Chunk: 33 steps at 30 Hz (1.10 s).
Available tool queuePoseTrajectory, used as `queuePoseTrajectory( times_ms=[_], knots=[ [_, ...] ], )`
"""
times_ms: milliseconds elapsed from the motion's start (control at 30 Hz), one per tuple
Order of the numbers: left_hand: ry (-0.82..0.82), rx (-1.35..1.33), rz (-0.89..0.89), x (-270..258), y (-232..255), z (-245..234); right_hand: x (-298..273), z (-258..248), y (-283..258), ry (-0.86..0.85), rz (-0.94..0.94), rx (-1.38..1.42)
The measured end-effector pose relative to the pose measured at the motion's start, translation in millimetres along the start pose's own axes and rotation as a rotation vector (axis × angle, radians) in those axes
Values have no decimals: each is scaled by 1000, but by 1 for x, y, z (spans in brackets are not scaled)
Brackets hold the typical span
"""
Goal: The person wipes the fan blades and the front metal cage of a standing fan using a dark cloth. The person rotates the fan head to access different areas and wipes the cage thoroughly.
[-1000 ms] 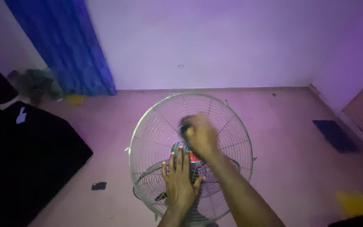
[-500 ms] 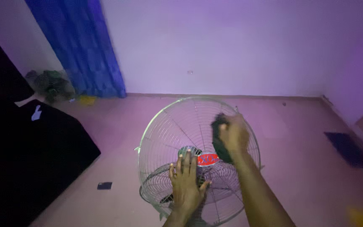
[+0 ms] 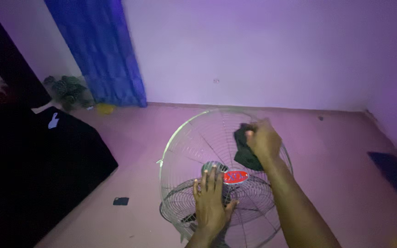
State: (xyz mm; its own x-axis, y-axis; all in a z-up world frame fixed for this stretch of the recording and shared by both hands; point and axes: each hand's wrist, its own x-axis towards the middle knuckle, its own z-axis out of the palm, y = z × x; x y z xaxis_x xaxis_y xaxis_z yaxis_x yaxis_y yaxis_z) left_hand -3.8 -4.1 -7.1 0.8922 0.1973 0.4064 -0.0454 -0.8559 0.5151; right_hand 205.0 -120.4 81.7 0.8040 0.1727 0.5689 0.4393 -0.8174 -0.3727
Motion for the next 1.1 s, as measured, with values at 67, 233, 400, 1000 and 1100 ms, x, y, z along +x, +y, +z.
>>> queuePoseTrajectory(
  times_ms=[67, 233, 400, 1000, 1100],
  knots=[
    [-35, 26, -2, 4, -3, -3, -2, 7, -9, 66, -11, -29],
    [-113, 81, -62, 4, -5, 10, -29, 3, -88, -460, 79, 482],
    [-96, 119, -16, 9, -13, 18, -36, 3, -131, -669, -498, 38],
    [-152, 46, -111, 4, -5, 10, -32, 29, -133, -508, -801, 207],
    [-72, 2, -57, 2, -2, 3, -3, 17, -115, -479, -729, 158]
  ],
)
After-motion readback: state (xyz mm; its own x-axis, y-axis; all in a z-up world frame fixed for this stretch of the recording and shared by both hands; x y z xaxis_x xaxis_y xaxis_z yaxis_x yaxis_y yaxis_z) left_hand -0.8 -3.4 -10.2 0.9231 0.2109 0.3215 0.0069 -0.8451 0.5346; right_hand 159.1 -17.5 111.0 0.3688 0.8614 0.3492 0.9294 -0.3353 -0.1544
